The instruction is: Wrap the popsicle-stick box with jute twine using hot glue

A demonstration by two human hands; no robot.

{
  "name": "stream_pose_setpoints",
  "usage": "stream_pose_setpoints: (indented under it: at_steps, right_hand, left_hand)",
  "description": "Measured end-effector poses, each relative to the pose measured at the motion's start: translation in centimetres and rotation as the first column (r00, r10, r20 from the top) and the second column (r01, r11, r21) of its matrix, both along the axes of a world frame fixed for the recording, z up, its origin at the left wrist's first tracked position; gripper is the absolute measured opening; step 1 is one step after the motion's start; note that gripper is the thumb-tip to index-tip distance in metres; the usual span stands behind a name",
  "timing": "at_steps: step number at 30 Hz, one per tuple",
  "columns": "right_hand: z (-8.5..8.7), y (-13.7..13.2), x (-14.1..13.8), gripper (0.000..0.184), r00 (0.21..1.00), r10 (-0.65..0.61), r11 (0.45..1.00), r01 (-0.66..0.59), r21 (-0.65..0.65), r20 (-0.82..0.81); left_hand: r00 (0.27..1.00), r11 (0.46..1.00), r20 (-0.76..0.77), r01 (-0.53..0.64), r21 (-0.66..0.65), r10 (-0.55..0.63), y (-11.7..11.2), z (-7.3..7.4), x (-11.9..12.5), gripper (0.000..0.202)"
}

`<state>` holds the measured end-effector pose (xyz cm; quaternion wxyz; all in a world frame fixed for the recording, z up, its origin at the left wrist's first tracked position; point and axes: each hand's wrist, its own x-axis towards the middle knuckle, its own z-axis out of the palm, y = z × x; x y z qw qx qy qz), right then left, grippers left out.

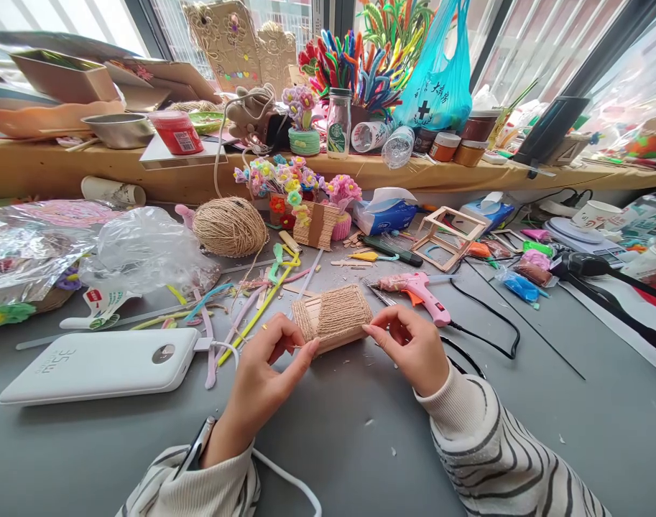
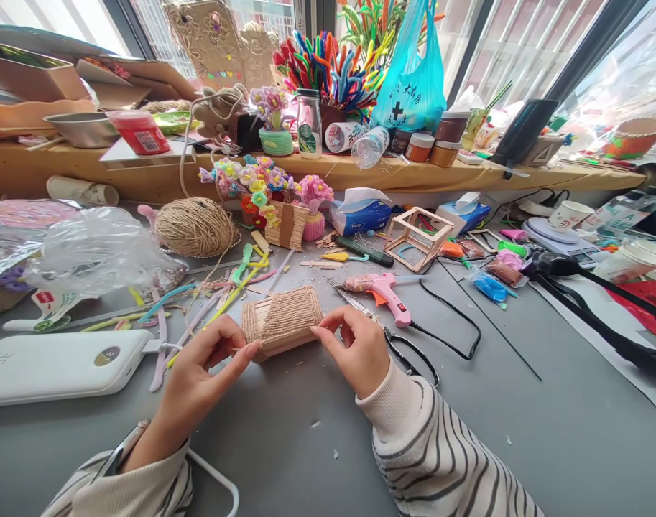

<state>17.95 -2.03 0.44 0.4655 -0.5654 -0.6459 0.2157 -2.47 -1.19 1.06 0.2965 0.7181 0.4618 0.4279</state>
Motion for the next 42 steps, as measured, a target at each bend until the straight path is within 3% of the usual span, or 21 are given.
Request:
stream_pose_setpoints:
  at_steps: [12, 17, 26, 30, 37, 42]
  right_hand:
    - [-0.5, 0.7, 0.2, 0.033, 0.987, -0.027, 0.986, 0.0, -0.168, -0.156]
    - [-0.6, 0.9, 0.3, 0.028, 0.978, 0.071, 0.97, -0.113, -0.215, -0.195]
    - [-0.4, 1.0, 0.1, 0.027, 0.966, 0.066, 0.961, -0.13, -0.246, -0.251]
    - [-0.9, 1.0, 0.1, 0.027, 0.963, 0.065, 0.966, -0.126, -0.227, -0.26]
    - [-0.6, 1.0, 0.1, 0.029, 0.952, 0.068, 0.948, -0.155, -0.277, -0.298]
    - [-0.3, 1.0, 0.0, 0.03, 0.948, 0.063, 0.942, -0.16, -0.296, -0.312]
  left_hand:
    - [1.0, 1.0, 0.015, -0.008, 0.006, 0.008, 0.0, 0.2, 0.1, 0.016]
    - [1.0, 1.0, 0.017, -0.02, 0.002, 0.02, 0.0, 0.3, 0.2, 0.016]
    - [0.999, 0.998, 0.01, -0.054, 0.028, 0.054, 0.1, 0.3, 0.3, 0.016]
    - [0.99, 0.99, 0.033, -0.139, 0.028, 0.138, 0.1, 0.0, 0.4, 0.016]
    - [0.973, 0.97, 0.013, -0.229, -0.075, 0.231, 0.2, -0.5, 0.7, 0.042]
    - [0.96, 0.961, 0.06, -0.271, -0.053, 0.274, 0.1, -0.2, 0.8, 0.036]
